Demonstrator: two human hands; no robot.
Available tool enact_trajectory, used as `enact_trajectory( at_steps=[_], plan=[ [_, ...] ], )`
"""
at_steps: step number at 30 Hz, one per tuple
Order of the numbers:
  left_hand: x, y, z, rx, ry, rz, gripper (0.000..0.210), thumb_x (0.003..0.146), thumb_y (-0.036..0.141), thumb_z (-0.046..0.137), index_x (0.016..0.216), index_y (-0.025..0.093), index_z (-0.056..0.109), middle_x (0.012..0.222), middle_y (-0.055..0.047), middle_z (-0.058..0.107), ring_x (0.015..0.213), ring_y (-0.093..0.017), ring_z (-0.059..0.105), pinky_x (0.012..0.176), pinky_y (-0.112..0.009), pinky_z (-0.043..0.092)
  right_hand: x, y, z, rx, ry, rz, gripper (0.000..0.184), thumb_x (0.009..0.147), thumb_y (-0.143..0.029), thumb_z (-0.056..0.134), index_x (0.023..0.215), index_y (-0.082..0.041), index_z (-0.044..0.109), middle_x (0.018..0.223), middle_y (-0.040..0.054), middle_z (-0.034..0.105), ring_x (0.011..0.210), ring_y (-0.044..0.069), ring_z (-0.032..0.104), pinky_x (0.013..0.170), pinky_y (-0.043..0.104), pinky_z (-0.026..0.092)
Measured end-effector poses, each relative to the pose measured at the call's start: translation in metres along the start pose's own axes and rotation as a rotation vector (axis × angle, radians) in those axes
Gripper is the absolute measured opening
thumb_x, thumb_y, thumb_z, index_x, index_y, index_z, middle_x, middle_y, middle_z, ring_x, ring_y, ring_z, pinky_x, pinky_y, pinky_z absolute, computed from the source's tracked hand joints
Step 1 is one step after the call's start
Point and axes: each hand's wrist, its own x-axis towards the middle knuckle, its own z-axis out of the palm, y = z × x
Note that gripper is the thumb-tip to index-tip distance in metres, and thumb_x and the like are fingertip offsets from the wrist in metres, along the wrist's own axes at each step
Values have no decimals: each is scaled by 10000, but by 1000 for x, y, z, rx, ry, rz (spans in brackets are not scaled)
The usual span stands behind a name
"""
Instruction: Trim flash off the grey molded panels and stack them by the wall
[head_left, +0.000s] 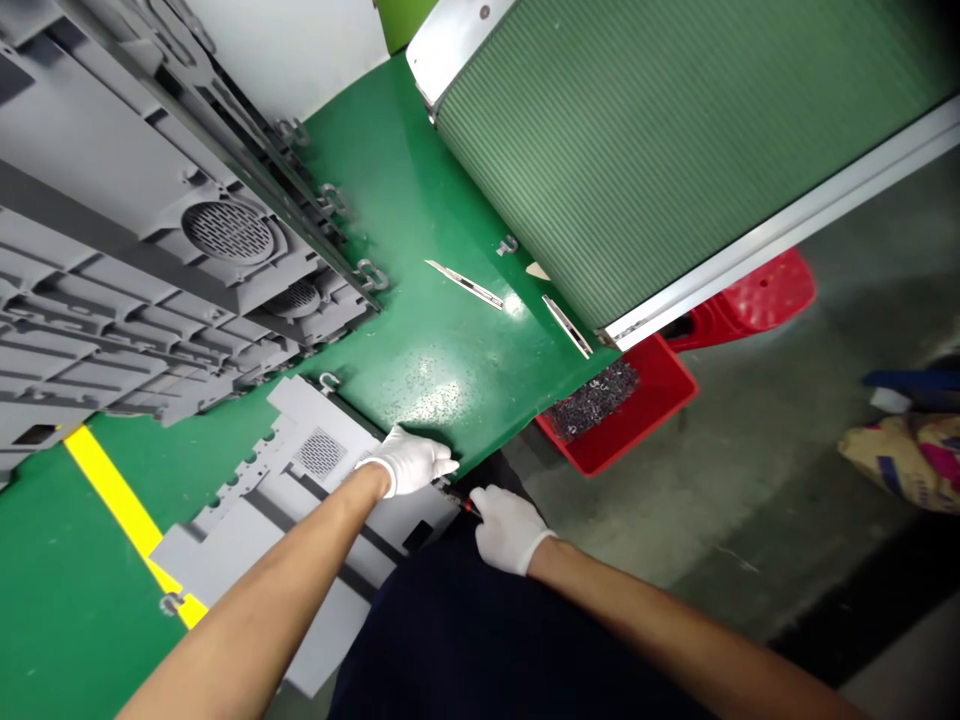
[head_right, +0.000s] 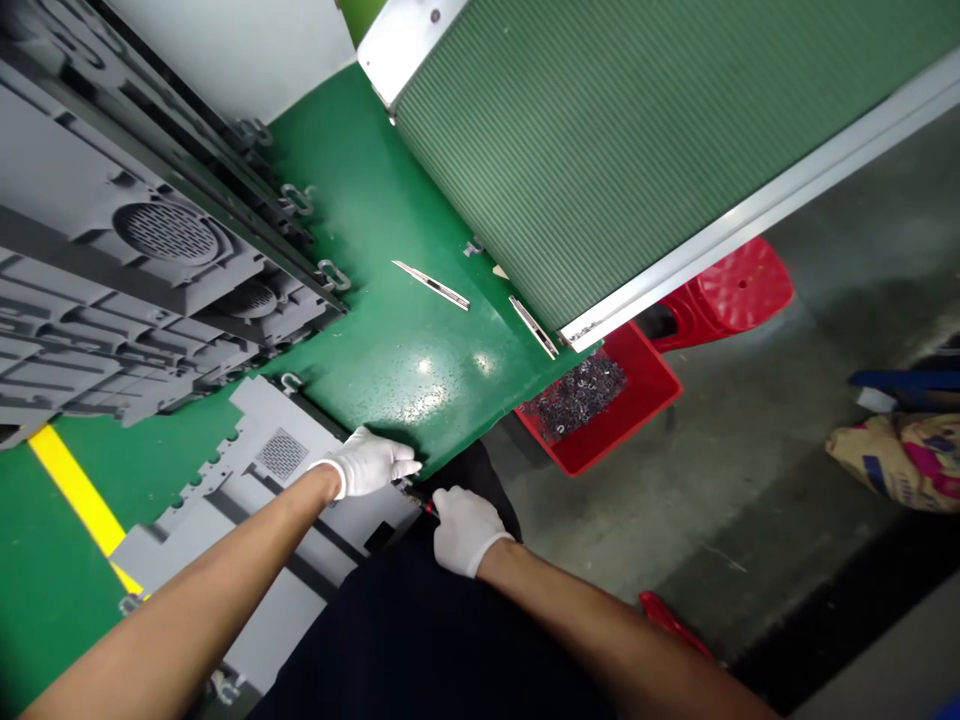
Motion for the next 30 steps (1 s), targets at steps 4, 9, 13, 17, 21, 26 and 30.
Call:
enact_trajectory(
  at_steps=[4,9,13,17,21,26,30],
  plan=[
    [-1,0,-2,-16,-13,-5,490,966,582,388,700,208,559,650,36,617,575,-124,443,801,-341,308,6,-8,3,24,37,46,163,838,-276,493,959,-216,584,949,87,674,869,255,662,718,345,432],
    [1,0,0,-19,-13,-11,492,959,585,398,688,204,549,640,41,615,575,-120,449,828,-341,308,12,-9,10,-20,14,148,170,868,-226,474,972,-199,606,950,112,712,856,286,700,695,368,468],
    [3,-1,2,-7,-11,-25,485,953,582,398,694,207,565,629,38,607,582,-124,460,816,-343,306,14,-9,11,-77,27,180,171,849,-163,479,947,-199,615,936,105,722,855,294,716,676,368,496],
    [6,-4,5,-17,-4,-22,453,946,560,422,701,213,579,651,38,632,600,-127,483,821,-350,313,16,-7,6,-178,44,103,161,892,-192,472,937,-181,627,895,112,731,823,301,724,677,379,516],
    [7,-7,3,-12,-32,-7,438,945,566,412,735,222,584,706,39,658,653,-134,519,839,-351,322,19,-3,-4,-214,24,43,179,911,-198,465,946,-161,637,890,139,735,831,313,725,709,394,521],
    [6,-8,-4,-29,-121,3,349,907,542,479,809,244,632,779,39,690,720,-148,564,864,-359,334,19,1,-18,-232,9,8,227,926,-180,430,1006,-146,639,941,170,727,893,322,713,780,423,508],
    [5,-10,-7,-49,-132,1,338,890,536,505,825,244,663,807,19,705,749,-163,585,829,-341,363,13,-7,-19,-223,20,50,194,922,-229,464,988,-170,636,950,146,720,887,298,706,771,398,506]
  ],
)
